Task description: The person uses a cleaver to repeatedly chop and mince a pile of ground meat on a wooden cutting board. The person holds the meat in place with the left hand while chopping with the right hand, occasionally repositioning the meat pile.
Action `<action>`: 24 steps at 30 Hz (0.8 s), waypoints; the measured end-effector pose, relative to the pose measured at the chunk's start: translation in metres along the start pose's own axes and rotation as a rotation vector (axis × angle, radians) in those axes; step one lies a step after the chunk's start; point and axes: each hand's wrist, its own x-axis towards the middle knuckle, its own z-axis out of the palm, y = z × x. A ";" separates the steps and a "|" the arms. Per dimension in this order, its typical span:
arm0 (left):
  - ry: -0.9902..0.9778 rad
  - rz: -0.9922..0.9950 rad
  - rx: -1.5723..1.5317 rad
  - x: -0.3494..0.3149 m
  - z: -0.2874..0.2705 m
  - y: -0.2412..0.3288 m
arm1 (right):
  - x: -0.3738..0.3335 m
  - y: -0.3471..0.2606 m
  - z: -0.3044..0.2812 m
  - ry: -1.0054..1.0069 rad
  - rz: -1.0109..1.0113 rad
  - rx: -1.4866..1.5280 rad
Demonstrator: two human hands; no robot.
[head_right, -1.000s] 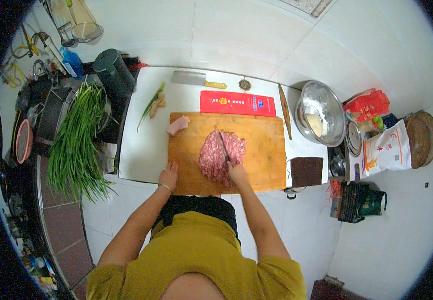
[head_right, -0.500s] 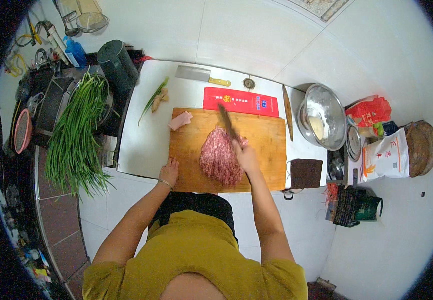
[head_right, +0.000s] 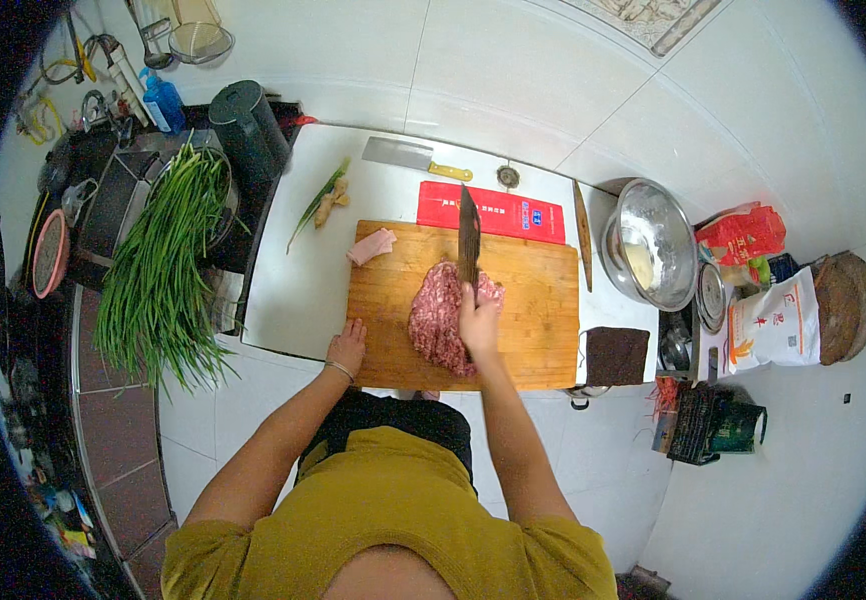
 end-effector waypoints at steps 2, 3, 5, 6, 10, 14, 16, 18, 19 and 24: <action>0.011 -0.011 -0.017 -0.001 0.002 0.001 | 0.008 0.061 0.034 0.015 -0.051 -0.171; 0.025 -0.031 -0.044 0.000 0.007 0.001 | 0.015 0.095 0.047 0.022 -0.128 -0.272; 0.013 -0.041 -0.053 0.007 0.002 0.001 | 0.019 0.103 0.038 -0.027 -0.142 -0.375; -0.015 -0.039 -0.036 0.009 -0.006 0.000 | 0.016 0.071 0.023 -0.083 -0.089 -0.324; -0.059 -0.020 -0.066 0.000 -0.008 -0.002 | -0.004 -0.041 -0.020 -0.136 -0.058 -0.039; -0.049 0.000 -0.076 -0.002 -0.002 0.000 | -0.006 0.059 0.041 -0.066 0.020 -0.341; -0.050 -0.013 -0.089 0.002 -0.003 -0.002 | -0.008 0.060 0.038 -0.125 0.043 -0.391; -0.050 0.001 -0.106 0.004 -0.005 -0.001 | -0.012 0.048 0.022 -0.088 -0.067 -0.320; -0.056 0.009 -0.109 0.000 -0.004 -0.002 | -0.009 0.035 0.017 -0.011 -0.177 -0.245; -0.063 0.013 -0.064 -0.002 -0.008 -0.001 | -0.031 0.026 0.039 0.103 -0.069 -0.195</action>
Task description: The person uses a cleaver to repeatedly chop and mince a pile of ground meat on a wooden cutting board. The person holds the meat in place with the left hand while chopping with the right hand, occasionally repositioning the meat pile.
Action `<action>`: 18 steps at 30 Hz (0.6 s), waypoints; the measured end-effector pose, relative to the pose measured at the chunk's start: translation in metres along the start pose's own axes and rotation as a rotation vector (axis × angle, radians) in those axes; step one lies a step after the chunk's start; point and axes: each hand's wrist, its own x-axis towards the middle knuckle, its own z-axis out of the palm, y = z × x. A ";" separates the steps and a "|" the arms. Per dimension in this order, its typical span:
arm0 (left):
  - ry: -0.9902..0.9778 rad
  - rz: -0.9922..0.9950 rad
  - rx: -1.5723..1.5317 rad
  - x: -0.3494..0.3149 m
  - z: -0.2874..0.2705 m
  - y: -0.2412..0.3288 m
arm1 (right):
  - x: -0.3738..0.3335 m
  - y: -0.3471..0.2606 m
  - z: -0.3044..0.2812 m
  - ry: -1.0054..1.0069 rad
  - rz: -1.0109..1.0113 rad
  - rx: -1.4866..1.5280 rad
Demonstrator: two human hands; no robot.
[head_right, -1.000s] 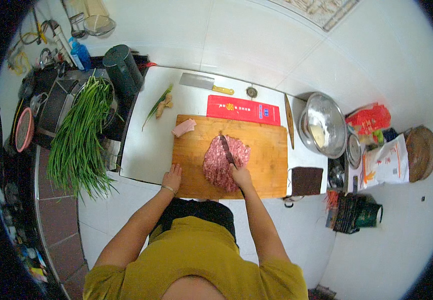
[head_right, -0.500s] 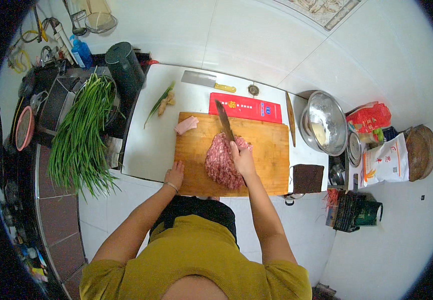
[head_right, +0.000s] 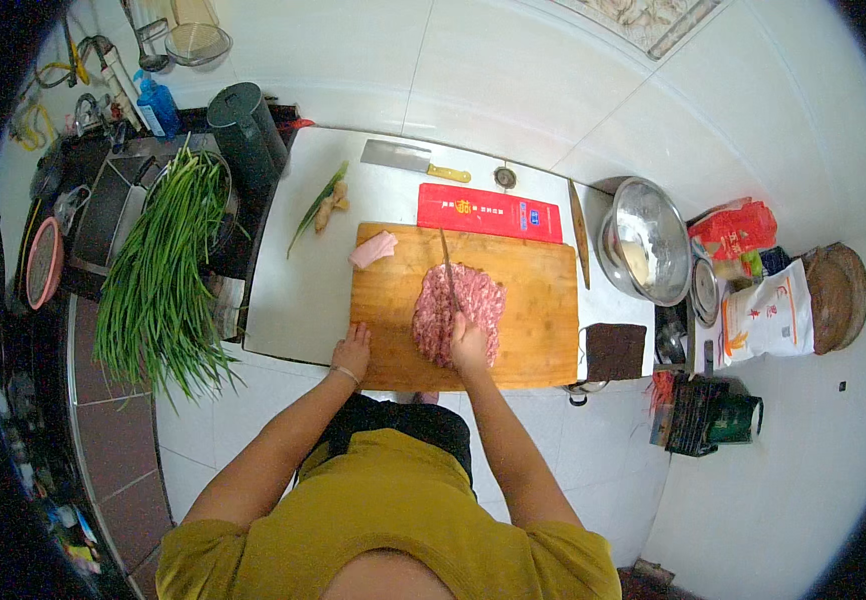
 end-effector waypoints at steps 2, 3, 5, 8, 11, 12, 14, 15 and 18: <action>0.003 0.018 0.031 0.001 -0.002 -0.003 | 0.003 0.039 0.033 -0.006 0.063 -0.103; 0.010 0.022 0.050 0.002 0.003 -0.005 | 0.005 0.049 0.036 -0.013 0.057 -0.117; 0.004 0.025 0.038 -0.002 0.008 -0.003 | 0.003 0.025 0.011 -0.106 0.033 -0.066; 0.024 0.034 0.025 0.000 0.002 -0.003 | -0.014 -0.020 -0.015 -0.024 -0.019 0.124; 0.096 0.052 0.076 0.000 0.010 -0.004 | -0.043 0.010 0.033 -0.031 0.113 0.120; 0.106 0.067 0.071 0.000 0.011 -0.005 | -0.052 0.030 0.060 -0.002 0.123 0.136; 0.112 0.052 -0.025 0.006 0.018 -0.011 | -0.052 0.025 0.063 -0.105 0.190 -0.047; 0.102 0.030 -0.114 0.014 0.030 -0.014 | -0.053 0.027 0.056 -0.105 0.135 -0.048; 0.104 0.071 -0.033 0.002 0.025 -0.011 | -0.061 -0.006 0.031 -0.118 0.220 0.064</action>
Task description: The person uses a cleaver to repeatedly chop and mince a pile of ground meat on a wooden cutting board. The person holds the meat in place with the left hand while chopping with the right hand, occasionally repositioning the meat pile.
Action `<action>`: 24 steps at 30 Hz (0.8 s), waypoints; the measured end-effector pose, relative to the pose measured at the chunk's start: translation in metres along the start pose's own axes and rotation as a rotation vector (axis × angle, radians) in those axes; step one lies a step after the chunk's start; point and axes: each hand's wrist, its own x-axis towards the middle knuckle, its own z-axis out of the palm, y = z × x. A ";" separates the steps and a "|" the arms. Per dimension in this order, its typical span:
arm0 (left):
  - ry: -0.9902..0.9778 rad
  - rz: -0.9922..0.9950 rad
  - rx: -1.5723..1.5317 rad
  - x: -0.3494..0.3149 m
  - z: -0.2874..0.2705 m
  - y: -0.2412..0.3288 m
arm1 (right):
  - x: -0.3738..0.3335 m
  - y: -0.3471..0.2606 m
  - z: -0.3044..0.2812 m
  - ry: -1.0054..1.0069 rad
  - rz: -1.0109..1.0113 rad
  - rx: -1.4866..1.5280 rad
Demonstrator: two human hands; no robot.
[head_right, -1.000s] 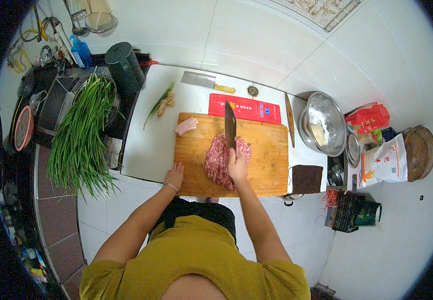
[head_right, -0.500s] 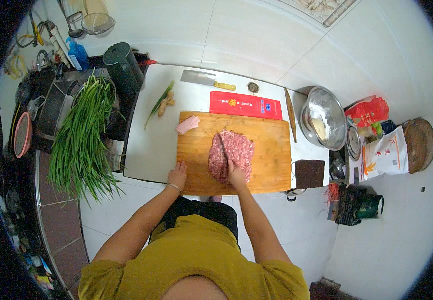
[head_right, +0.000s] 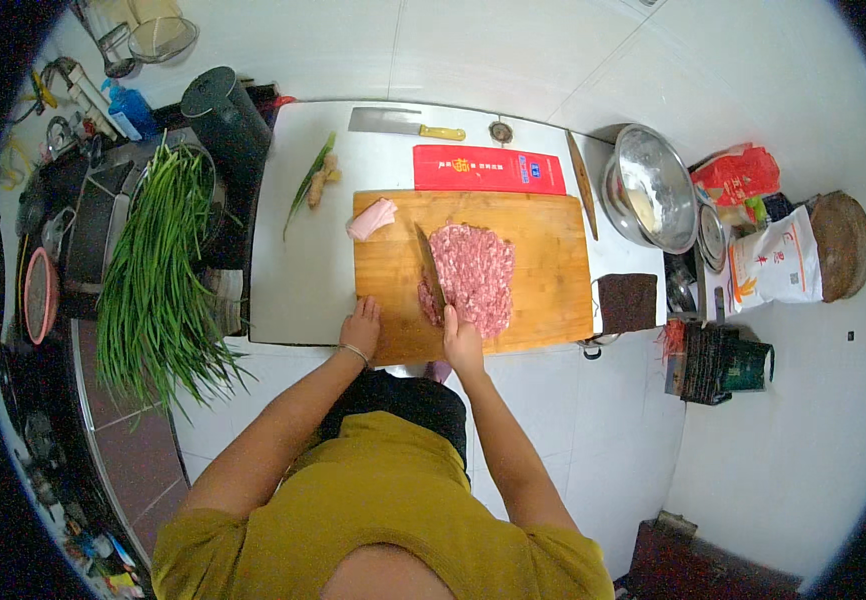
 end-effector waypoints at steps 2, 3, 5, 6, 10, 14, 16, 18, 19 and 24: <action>0.040 0.046 0.100 0.006 -0.010 0.002 | -0.010 -0.007 0.004 0.087 -0.085 0.134; 0.051 0.048 0.113 0.006 -0.007 0.003 | -0.006 0.013 0.031 0.248 -0.194 0.232; 0.036 0.054 0.113 0.004 -0.007 0.001 | 0.003 0.036 0.054 0.169 -0.118 0.034; 0.014 0.060 0.097 0.004 -0.010 0.001 | 0.006 0.045 0.062 0.129 -0.078 -0.064; 0.003 0.061 0.120 0.004 -0.021 0.000 | 0.002 0.003 0.018 0.136 -0.032 0.008; -0.073 0.037 0.041 0.008 -0.017 0.004 | -0.002 0.022 0.034 0.238 -0.120 0.252; -0.047 0.059 0.057 0.008 -0.017 0.003 | 0.006 0.034 0.068 0.368 -0.083 0.068; -0.047 0.085 0.101 0.002 -0.017 0.002 | 0.013 0.049 0.057 -0.008 0.234 0.097; -0.041 0.086 0.121 0.004 -0.018 0.001 | 0.016 0.029 0.040 -0.038 0.199 0.102; -0.050 0.074 0.093 0.009 -0.011 0.001 | -0.004 -0.002 0.017 0.225 -0.139 0.120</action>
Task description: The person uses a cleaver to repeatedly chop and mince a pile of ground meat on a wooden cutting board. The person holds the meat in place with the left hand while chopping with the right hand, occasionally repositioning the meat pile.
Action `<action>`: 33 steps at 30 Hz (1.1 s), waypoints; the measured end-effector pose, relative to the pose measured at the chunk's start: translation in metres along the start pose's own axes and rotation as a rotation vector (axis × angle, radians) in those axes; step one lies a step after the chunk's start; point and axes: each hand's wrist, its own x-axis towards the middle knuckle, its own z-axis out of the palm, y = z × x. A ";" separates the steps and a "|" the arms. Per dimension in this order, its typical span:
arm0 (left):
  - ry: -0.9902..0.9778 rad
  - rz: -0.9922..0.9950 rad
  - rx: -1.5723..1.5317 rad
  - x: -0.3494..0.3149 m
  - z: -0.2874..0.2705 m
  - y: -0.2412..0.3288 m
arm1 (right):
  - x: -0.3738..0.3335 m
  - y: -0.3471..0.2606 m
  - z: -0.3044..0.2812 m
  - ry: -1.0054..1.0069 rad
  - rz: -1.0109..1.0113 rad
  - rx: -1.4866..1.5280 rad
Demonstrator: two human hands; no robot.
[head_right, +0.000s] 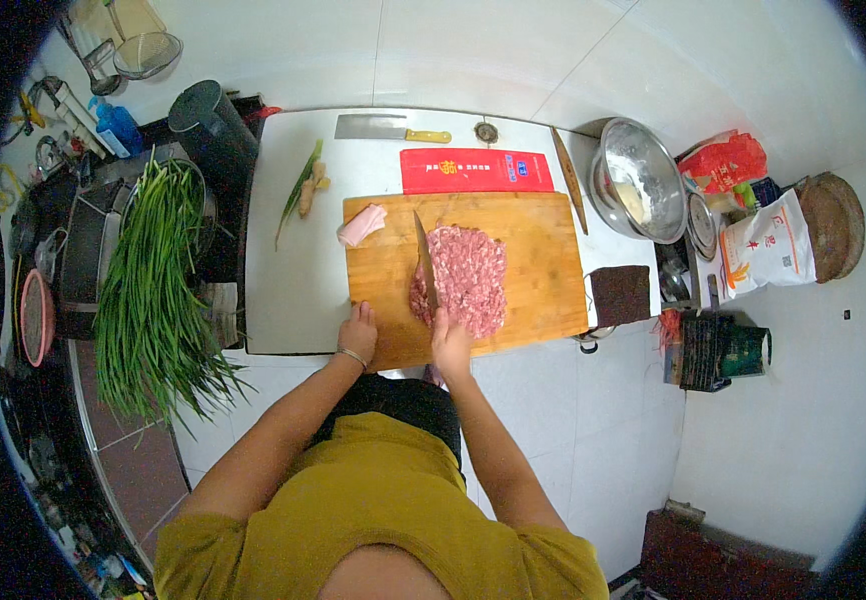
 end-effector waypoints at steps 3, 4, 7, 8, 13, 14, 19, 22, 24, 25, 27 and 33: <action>0.015 0.008 -0.022 -0.002 0.003 -0.001 | -0.006 0.045 0.035 -0.056 0.029 -0.151; 0.018 0.015 -0.029 -0.002 0.000 -0.003 | -0.005 0.054 0.041 -0.072 0.024 -0.219; 0.068 0.013 -0.024 -0.007 -0.007 -0.004 | 0.008 -0.015 -0.014 -0.144 0.152 -0.130; 0.027 0.004 -0.027 -0.013 -0.010 -0.001 | 0.011 -0.031 -0.029 -0.093 0.177 -0.101; 0.035 -0.009 0.018 -0.004 -0.007 0.002 | 0.018 0.014 -0.003 0.060 0.126 0.119; 0.062 0.009 0.041 -0.002 -0.001 0.002 | 0.019 0.056 0.029 0.028 0.207 -0.012; 0.095 -0.072 -0.014 0.006 0.038 -0.003 | 0.039 -0.006 -0.017 -0.175 0.070 -0.131; 0.017 -0.043 -0.040 -0.001 -0.006 0.002 | 0.033 -0.043 -0.038 -0.071 0.127 0.070; 0.073 -0.024 0.034 0.000 -0.001 0.001 | 0.021 -0.009 -0.006 0.034 0.084 0.102; 0.097 -0.012 0.071 -0.001 0.002 0.002 | 0.017 0.016 0.017 -0.036 0.157 -0.131; 0.080 -0.012 0.096 -0.008 -0.005 0.005 | 0.018 0.044 0.033 -0.253 0.218 -0.336; 0.003 -0.037 0.033 -0.003 -0.009 0.003 | 0.023 -0.022 -0.013 -0.094 0.167 -0.012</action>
